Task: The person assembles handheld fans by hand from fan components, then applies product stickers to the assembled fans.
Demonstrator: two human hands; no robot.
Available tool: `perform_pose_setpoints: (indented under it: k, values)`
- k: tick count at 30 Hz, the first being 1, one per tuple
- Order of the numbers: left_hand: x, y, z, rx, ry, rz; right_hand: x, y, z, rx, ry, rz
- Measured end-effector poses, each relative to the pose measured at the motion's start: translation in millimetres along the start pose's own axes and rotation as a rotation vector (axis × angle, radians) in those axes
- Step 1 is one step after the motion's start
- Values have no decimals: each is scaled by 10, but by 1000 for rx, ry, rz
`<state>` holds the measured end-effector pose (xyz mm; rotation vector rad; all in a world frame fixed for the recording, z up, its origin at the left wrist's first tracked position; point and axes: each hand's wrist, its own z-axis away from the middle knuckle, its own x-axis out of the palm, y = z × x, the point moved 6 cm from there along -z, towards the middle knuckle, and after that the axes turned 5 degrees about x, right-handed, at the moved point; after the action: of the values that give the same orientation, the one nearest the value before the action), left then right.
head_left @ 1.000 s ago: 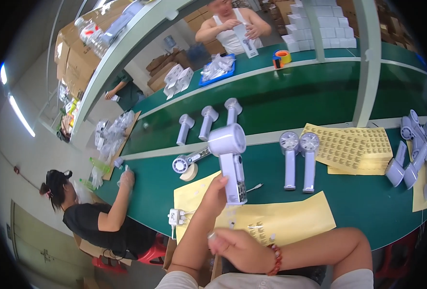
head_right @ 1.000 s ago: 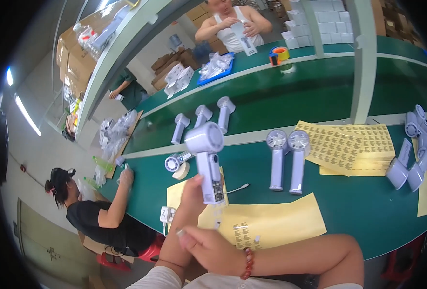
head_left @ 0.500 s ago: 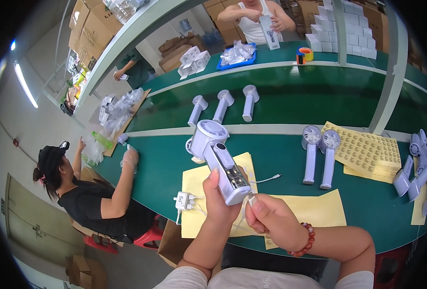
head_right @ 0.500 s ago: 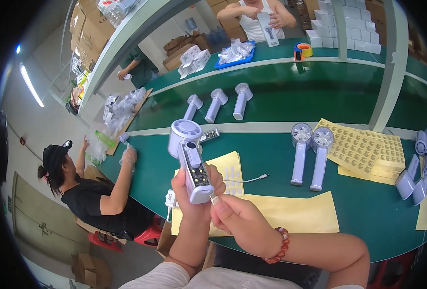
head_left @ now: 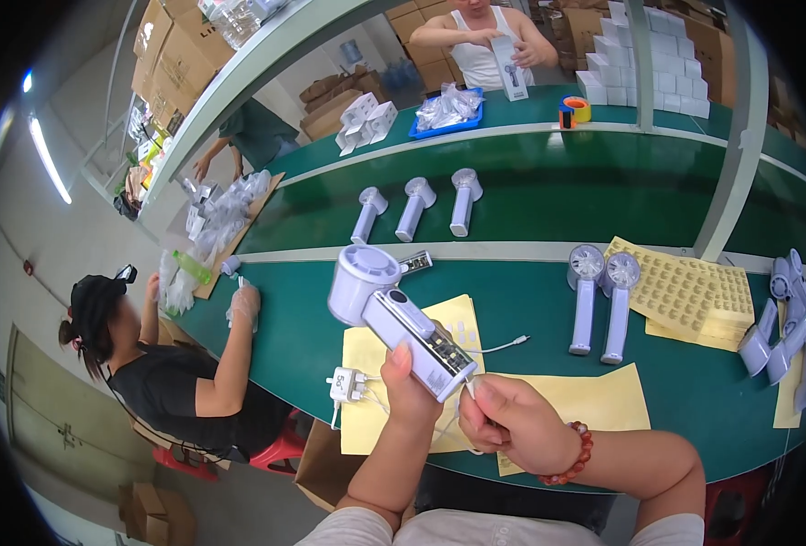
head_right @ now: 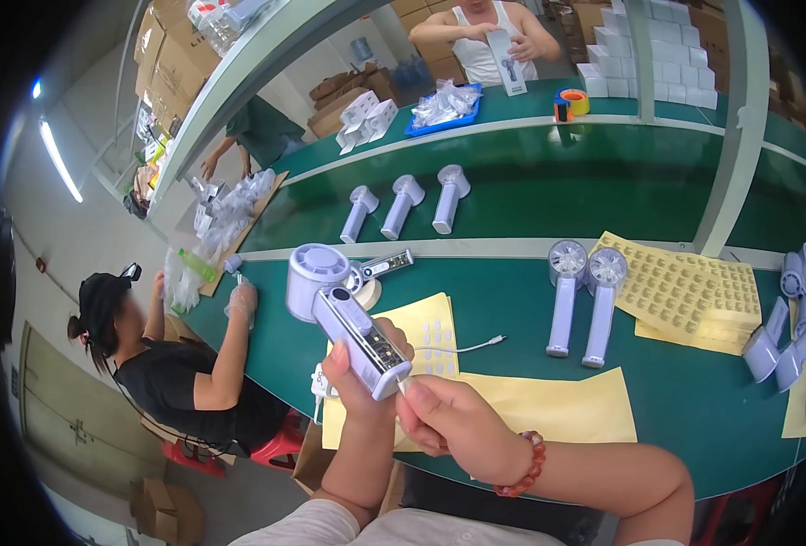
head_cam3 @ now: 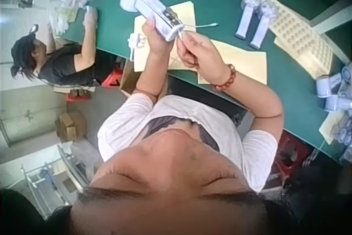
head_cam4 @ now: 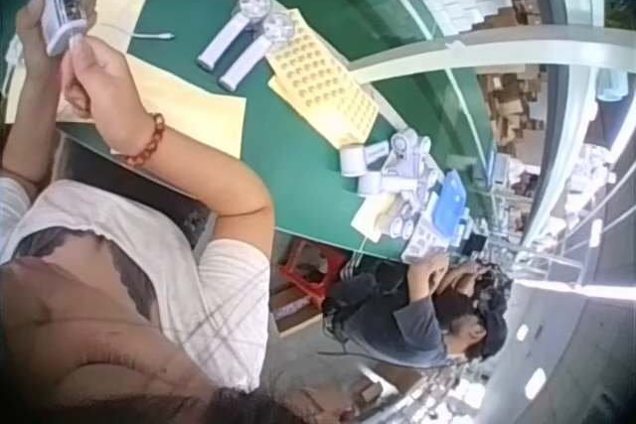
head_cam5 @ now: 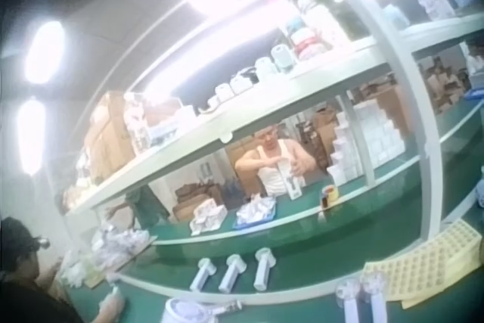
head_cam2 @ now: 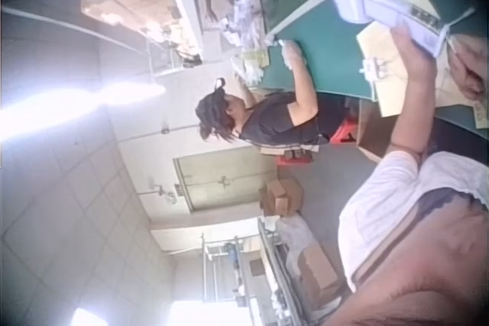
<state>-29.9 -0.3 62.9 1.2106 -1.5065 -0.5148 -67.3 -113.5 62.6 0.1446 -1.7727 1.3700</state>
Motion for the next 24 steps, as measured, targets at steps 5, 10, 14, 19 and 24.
perform_pose_setpoints:
  k: [5, 10, 14, 19, 24]
  values:
    - [-18, 153, -61, 84, -131, -14, 61, 16, 0, 115, -55, -34]
    - [-192, 156, -97, 121, -302, -17, 95, 123, 3, 225, -121, -39]
    - [-281, 118, -45, 207, -207, -68, 81, 203, 6, 187, -25, -79]
    - [-349, 222, 15, 424, -141, -183, 23, 225, -31, 189, -6, -94]
    - [-337, 216, -8, 398, -143, -196, 20, 150, -71, 169, -68, 62]
